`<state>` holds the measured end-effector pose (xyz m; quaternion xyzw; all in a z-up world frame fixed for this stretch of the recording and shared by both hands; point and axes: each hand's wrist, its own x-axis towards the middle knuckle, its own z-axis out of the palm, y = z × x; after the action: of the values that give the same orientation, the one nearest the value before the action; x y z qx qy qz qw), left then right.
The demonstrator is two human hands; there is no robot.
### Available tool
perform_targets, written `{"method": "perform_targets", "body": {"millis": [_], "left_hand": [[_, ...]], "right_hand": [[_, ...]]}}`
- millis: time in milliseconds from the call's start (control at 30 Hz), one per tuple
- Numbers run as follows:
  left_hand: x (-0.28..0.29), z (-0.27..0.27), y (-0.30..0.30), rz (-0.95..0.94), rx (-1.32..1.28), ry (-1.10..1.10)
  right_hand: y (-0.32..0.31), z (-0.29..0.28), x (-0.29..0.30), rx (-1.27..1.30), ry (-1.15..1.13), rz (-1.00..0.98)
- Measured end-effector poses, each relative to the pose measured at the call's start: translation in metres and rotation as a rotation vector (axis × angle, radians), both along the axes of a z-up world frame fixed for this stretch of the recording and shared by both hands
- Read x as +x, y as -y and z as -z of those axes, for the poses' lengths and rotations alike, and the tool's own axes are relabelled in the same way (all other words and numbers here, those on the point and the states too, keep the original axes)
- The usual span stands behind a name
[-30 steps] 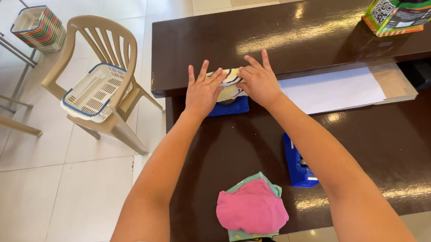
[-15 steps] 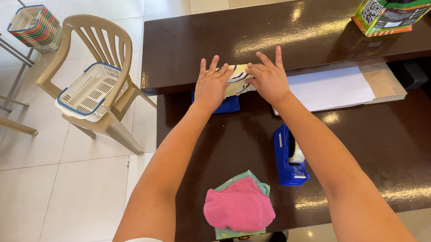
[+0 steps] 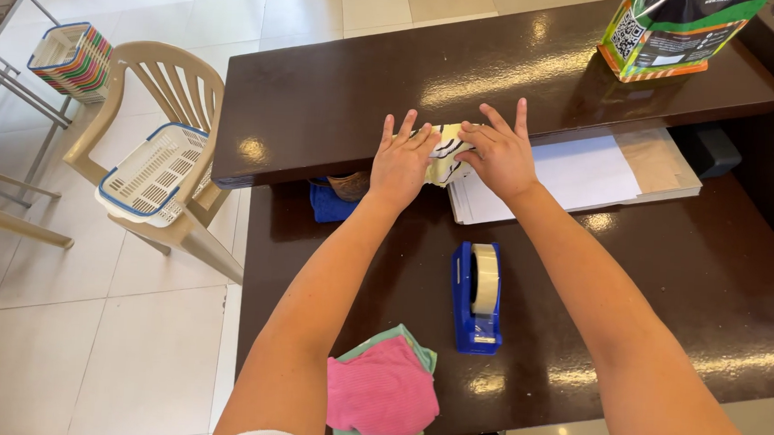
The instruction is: Folding small fabric cloths and organizing them on a counter.
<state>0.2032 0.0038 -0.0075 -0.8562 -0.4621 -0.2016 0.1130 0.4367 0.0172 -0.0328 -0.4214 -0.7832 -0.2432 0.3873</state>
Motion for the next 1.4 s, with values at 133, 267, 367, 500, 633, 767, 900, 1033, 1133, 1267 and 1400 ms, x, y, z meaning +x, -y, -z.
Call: {"method": "perform_targets", "body": {"millis": [133, 267, 367, 500, 633, 767, 900, 1033, 1133, 1267, 1400], "left_hand": [[0.029, 0.004, -0.004, -0.013, 0.0, 0.006], [0.06, 0.003, -0.006, -0.001, 0.001, 0.0], [0.089, 0.0, -0.003, 0.002, -0.014, -0.017], [0.124, 0.0, -0.009, 0.009, -0.036, -0.023], [0.154, 0.001, -0.014, 0.025, -0.044, -0.022], [0.165, -0.006, -0.013, 0.041, -0.054, -0.038], [0.164, -0.007, -0.016, 0.056, -0.07, -0.039], [0.157, -0.006, -0.012, 0.037, -0.077, -0.032], [0.136, -0.005, -0.011, 0.015, -0.049, -0.032], [0.099, -0.01, -0.008, 0.03, -0.018, -0.04], [0.068, -0.001, -0.012, 0.077, 0.053, -0.061]], "right_hand": [[0.004, -0.004, 0.023, -0.013, -0.028, -0.02], [0.005, -0.001, 0.054, -0.02, -0.051, 0.008], [0.004, 0.003, 0.083, -0.02, -0.045, 0.029], [0.003, 0.001, 0.118, -0.025, -0.043, 0.057], [0.004, 0.002, 0.153, -0.037, -0.044, 0.067], [0.005, 0.0, 0.169, -0.032, -0.024, 0.092], [0.012, -0.005, 0.16, -0.047, 0.088, 0.16], [0.03, -0.013, 0.128, -0.065, 0.119, 0.173], [0.022, -0.009, 0.1, -0.039, 0.109, 0.102], [0.01, -0.006, 0.073, -0.016, 0.064, 0.034], [0.004, -0.01, 0.053, 0.014, 0.085, -0.056]]}}
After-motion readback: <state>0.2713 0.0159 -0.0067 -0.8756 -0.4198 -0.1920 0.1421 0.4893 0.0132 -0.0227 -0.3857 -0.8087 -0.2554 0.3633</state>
